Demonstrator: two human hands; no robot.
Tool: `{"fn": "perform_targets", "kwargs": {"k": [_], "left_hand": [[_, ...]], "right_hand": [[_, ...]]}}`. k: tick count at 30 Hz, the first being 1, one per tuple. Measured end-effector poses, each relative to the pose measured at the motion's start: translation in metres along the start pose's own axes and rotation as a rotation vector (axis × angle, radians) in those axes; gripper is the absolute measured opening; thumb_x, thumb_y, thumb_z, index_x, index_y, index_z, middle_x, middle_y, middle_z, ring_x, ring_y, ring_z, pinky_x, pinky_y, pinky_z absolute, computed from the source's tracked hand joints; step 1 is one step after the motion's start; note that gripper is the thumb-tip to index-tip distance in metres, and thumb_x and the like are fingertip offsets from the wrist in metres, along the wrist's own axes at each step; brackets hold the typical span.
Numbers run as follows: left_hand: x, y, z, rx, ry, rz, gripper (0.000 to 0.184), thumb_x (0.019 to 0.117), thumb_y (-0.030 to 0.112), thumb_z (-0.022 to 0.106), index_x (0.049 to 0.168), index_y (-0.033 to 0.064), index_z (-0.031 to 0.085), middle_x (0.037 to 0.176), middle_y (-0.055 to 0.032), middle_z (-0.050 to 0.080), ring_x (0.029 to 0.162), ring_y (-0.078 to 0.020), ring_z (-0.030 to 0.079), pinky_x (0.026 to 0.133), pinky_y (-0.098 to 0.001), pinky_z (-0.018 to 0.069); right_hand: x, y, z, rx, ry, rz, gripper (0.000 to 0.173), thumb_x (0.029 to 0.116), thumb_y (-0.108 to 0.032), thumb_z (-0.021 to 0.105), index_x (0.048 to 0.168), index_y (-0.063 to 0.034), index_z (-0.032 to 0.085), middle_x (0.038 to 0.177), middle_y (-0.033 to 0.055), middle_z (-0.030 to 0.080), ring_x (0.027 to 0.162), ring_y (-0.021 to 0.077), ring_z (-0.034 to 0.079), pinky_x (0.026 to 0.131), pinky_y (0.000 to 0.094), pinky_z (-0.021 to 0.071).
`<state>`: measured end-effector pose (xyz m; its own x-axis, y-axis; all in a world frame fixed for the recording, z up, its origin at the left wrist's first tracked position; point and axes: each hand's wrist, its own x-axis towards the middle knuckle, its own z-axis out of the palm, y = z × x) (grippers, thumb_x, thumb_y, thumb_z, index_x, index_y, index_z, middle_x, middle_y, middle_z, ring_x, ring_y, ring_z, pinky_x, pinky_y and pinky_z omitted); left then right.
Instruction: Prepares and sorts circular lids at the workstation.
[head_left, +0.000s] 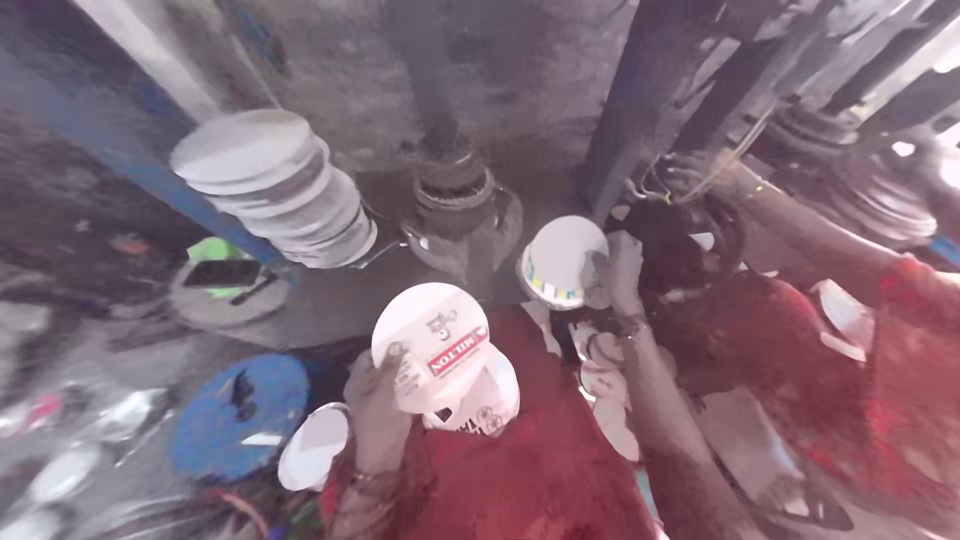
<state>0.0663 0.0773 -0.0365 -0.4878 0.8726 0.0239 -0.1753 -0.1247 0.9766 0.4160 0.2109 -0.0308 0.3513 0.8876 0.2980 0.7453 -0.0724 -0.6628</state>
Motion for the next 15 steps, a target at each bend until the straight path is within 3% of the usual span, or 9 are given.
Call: {"fn": "perform_targets", "kwargs": {"k": [2,4,6,7,9,11,13,15], "left_hand": [[0.000,-0.001,0.002,0.001,-0.001,-0.039,0.010,0.1014,0.003,0.053,0.110,0.0023,0.059,0.083,0.0060,0.071,0.073,-0.0031,0.071,0.068,-0.0235,0.0627],[-0.002,-0.005,0.005,0.044,-0.043,-0.109,0.017,0.1015,0.004,0.054,0.117,-0.0003,0.058,0.089,0.0034,0.070,0.077,-0.0032,0.070,0.071,-0.0235,0.0620],[-0.007,-0.006,0.012,0.081,-0.120,-0.140,0.021,0.1018,0.006,0.054,0.120,-0.0024,0.058,0.091,0.0020,0.071,0.078,-0.0032,0.070,0.072,-0.0225,0.0615],[-0.010,-0.005,0.017,0.083,-0.160,-0.154,0.018,0.1019,0.006,0.054,0.118,-0.0017,0.059,0.089,0.0030,0.071,0.077,-0.0030,0.070,0.071,-0.0223,0.0616],[-0.018,-0.003,0.027,0.032,-0.243,-0.202,0.016,0.1027,0.004,0.051,0.115,-0.0011,0.059,0.086,0.0029,0.072,0.075,-0.0048,0.071,0.070,-0.0241,0.0624],[-0.021,-0.005,0.033,-0.041,-0.314,-0.234,0.016,0.1023,0.003,0.049,0.114,-0.0011,0.058,0.087,0.0008,0.072,0.076,-0.0073,0.071,0.071,-0.0263,0.0628],[-0.022,-0.006,0.035,-0.085,-0.334,-0.246,0.017,0.1005,0.003,0.053,0.116,-0.0030,0.058,0.089,-0.0028,0.072,0.078,-0.0107,0.072,0.073,-0.0290,0.0631],[-0.020,-0.006,0.036,-0.094,-0.289,-0.236,0.016,0.0982,0.002,0.057,0.113,-0.0026,0.058,0.089,-0.0031,0.072,0.077,-0.0107,0.072,0.072,-0.0287,0.0630]], "right_hand": [[-0.014,0.001,-0.006,0.341,0.050,-0.012,0.038,0.0965,-0.008,0.067,0.129,0.0021,0.050,0.108,0.0220,0.065,0.093,0.0312,0.067,0.079,0.0496,0.0569],[-0.028,-0.003,-0.011,0.676,0.006,-0.064,0.032,0.0960,-0.007,0.061,0.126,-0.0045,0.049,0.102,0.0067,0.063,0.086,0.0119,0.065,0.075,0.0335,0.0584],[-0.048,-0.014,-0.017,0.817,-0.065,-0.239,0.020,0.0879,-0.005,0.062,0.108,-0.0061,0.061,0.100,-0.0041,0.069,0.090,0.0027,0.066,0.079,0.0267,0.0573],[-0.060,-0.021,-0.019,0.819,-0.115,-0.366,0.012,0.0870,-0.006,0.066,0.099,-0.0035,0.067,0.101,-0.0039,0.072,0.095,0.0017,0.066,0.084,0.0258,0.0572],[-0.078,-0.029,-0.017,0.761,-0.257,-0.649,0.012,0.0932,-0.012,0.065,0.086,-0.0044,0.071,0.098,-0.0033,0.074,0.096,-0.0034,0.065,0.089,0.0189,0.0544],[-0.088,-0.032,-0.013,0.738,-0.453,-0.816,0.021,0.1002,-0.013,0.057,0.086,-0.0050,0.070,0.100,0.0003,0.076,0.099,-0.0013,0.067,0.093,0.0193,0.0532],[-0.094,-0.031,-0.013,0.733,-0.543,-0.742,0.023,0.1002,-0.011,0.053,0.089,-0.0015,0.071,0.103,0.0021,0.076,0.102,0.0008,0.067,0.098,0.0223,0.0513],[-0.089,-0.026,-0.012,0.643,-0.381,-0.418,0.017,0.0937,-0.002,0.056,0.098,0.0066,0.070,0.097,0.0045,0.073,0.094,0.0025,0.067,0.090,0.0240,0.0557]]}}
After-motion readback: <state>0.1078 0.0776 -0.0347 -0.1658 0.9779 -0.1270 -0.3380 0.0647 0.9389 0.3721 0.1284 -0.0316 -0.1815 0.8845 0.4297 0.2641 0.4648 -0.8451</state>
